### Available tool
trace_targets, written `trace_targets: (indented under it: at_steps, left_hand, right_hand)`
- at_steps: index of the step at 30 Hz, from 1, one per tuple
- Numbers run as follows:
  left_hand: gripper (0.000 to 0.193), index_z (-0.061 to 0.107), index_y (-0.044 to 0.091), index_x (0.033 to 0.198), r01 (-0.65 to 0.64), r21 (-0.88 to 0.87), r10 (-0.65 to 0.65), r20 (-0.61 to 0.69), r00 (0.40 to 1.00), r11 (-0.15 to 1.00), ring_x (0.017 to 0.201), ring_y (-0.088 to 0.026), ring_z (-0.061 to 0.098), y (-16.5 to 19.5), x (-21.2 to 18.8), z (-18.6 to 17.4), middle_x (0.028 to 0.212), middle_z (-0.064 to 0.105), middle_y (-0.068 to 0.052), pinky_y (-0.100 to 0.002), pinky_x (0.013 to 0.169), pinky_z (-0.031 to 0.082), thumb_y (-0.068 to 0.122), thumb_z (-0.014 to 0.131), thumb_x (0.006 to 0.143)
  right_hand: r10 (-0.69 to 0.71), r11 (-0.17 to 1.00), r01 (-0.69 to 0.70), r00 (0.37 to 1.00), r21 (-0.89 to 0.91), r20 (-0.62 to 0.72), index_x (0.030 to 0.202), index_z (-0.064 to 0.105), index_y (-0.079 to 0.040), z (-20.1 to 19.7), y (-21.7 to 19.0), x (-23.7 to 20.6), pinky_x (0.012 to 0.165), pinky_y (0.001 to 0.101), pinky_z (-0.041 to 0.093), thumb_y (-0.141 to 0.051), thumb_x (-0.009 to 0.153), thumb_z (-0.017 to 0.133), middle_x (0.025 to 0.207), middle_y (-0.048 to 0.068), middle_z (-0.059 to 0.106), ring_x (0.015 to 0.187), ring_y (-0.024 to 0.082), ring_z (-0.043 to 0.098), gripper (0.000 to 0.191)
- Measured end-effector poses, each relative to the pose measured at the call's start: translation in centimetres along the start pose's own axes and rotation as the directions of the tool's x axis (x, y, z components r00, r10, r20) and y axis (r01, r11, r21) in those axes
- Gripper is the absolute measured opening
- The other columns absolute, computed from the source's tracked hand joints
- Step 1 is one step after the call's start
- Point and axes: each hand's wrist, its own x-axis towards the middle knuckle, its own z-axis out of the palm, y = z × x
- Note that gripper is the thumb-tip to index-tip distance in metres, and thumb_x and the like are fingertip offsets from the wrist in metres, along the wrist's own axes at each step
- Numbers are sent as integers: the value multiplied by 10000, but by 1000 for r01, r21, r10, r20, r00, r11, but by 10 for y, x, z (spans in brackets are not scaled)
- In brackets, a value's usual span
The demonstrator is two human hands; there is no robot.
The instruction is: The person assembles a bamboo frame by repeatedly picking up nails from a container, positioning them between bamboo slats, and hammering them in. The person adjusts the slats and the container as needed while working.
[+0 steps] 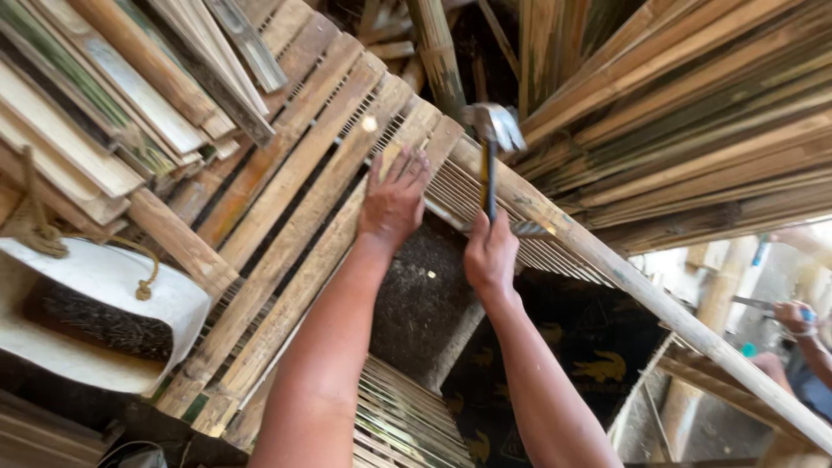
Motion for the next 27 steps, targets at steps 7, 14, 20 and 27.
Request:
trace_targets:
  at_steps: [7, 14, 20, 27]
  left_hand:
    - [556, 535, 152, 1466, -19, -70, 12, -105, 994, 997, 1495, -223, 376, -3, -3, -4, 1558, 514, -18, -561, 1238, 184, 243, 632, 926]
    - [418, 613, 68, 1360, -12, -510, -178, -322, 930, 860, 1362, -262, 549, -3, -45, -41, 1414, 628, -115, -485, 1174, 425, 225, 686, 979]
    - [69, 672, 11, 1031, 131, -472, -466, -716, 521, 872, 924, -237, 655, -66, -259, -170, 970, 686, -121, -434, 860, 561, -16, 639, 977]
    - [124, 762, 16, 838, 449, 144, -469, 162, 868, 882, 812, -409, 728, -183, -265, -209, 879, 731, -248, -513, 696, 587, -2, 639, 836]
  right_hand:
    - [84, 941, -70, 996, 330, -26, 943, 543, -71, 2, -22, -39, 459, 331, 391, -309, 1118, 542, 660, 42, 527, 524, 162, 484, 295]
    - [325, 527, -473, 880, 706, 346, 967, 484, -86, -29, -65, -211, 347, 243, 262, -394, 1051, 479, 596, -41, 400, 407, 61, 330, 319]
    - [237, 609, -535, 828, 586, 509, 918, 495, -32, 4, -79, -310, 317, 265, 340, -371, 1035, 482, 556, -9, 443, 371, 83, 392, 359]
    - [80, 635, -453, 844, 625, 530, 942, 519, -22, 46, -141, -343, 374, 232, 359, -385, 1052, 499, 599, -16, 455, 424, 53, 402, 380]
